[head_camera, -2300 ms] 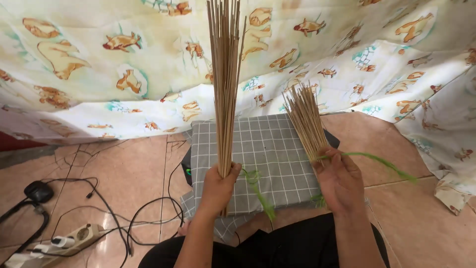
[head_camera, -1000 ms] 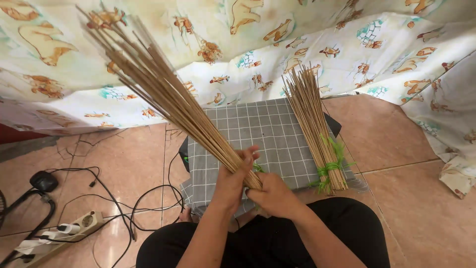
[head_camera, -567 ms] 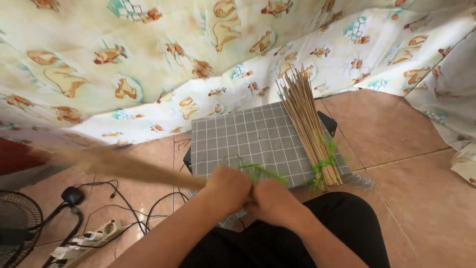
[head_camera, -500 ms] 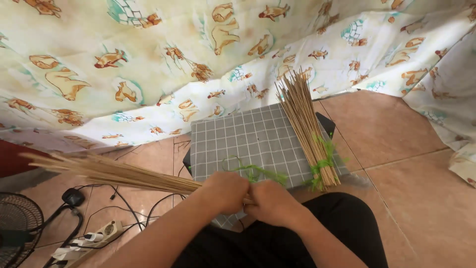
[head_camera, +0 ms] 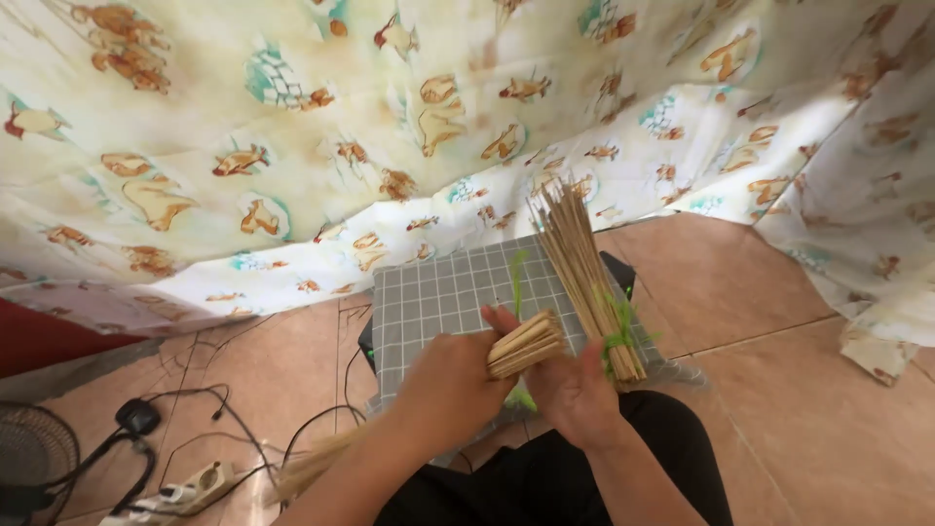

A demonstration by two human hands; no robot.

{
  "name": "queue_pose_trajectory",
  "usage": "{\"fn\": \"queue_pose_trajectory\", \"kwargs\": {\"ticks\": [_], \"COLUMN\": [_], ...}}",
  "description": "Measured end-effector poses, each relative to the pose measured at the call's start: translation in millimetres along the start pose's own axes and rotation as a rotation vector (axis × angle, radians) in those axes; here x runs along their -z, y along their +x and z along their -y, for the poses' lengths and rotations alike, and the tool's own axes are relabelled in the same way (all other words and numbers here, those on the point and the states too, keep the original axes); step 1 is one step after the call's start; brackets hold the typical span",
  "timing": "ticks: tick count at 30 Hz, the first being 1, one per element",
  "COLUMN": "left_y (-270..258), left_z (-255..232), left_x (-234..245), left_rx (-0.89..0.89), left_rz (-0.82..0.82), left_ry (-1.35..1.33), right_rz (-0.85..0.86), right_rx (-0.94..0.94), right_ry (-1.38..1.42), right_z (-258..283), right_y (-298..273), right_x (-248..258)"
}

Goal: Gathering thin wooden sticks into bundles and securing them with plastic ties at a natural pace.

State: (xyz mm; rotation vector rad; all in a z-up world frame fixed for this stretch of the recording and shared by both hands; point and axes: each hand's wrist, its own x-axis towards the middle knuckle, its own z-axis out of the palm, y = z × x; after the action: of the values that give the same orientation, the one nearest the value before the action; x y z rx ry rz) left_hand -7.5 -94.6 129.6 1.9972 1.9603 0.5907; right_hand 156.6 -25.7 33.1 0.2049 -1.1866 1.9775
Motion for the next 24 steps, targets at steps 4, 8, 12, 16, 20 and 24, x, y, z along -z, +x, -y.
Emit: {"fn": "queue_pose_trajectory", "kwargs": {"ticks": [4,8,12,16,20,24], "left_y": [-6.8,-12.3,-12.4,-7.7,-4.1,-7.5], "left_z": [1.7,-2.1,-14.7,-21.7,-10.7,-11.9], "left_x": [11.5,33.6,60.0,83.2,73.0,80.3], "left_rx": [-0.018,0.061,-0.006,0.050,0.047,0.078], "left_rz": [-0.010,0.169,0.504,0.825,0.848,0.794], "left_ry": [0.001,0.110,0.173,-0.193,-0.285,-0.519], "right_rz": [-0.457,-0.436,-0.197,0.032,0.094,0.019], "right_rx": [-0.009,-0.014,-0.185,-0.286,-0.350,-0.169], "right_ry": [-0.174,-0.416,-0.647,-0.738,-0.692,-0.426], "right_z": [9.0,36.9,65.0,81.4,80.8,64.7], "right_y": [0.7,18.4,40.1,62.5,70.8,71.6], "right_x": [23.6,16.1,-8.3,-24.2,-28.2,-22.6]}}
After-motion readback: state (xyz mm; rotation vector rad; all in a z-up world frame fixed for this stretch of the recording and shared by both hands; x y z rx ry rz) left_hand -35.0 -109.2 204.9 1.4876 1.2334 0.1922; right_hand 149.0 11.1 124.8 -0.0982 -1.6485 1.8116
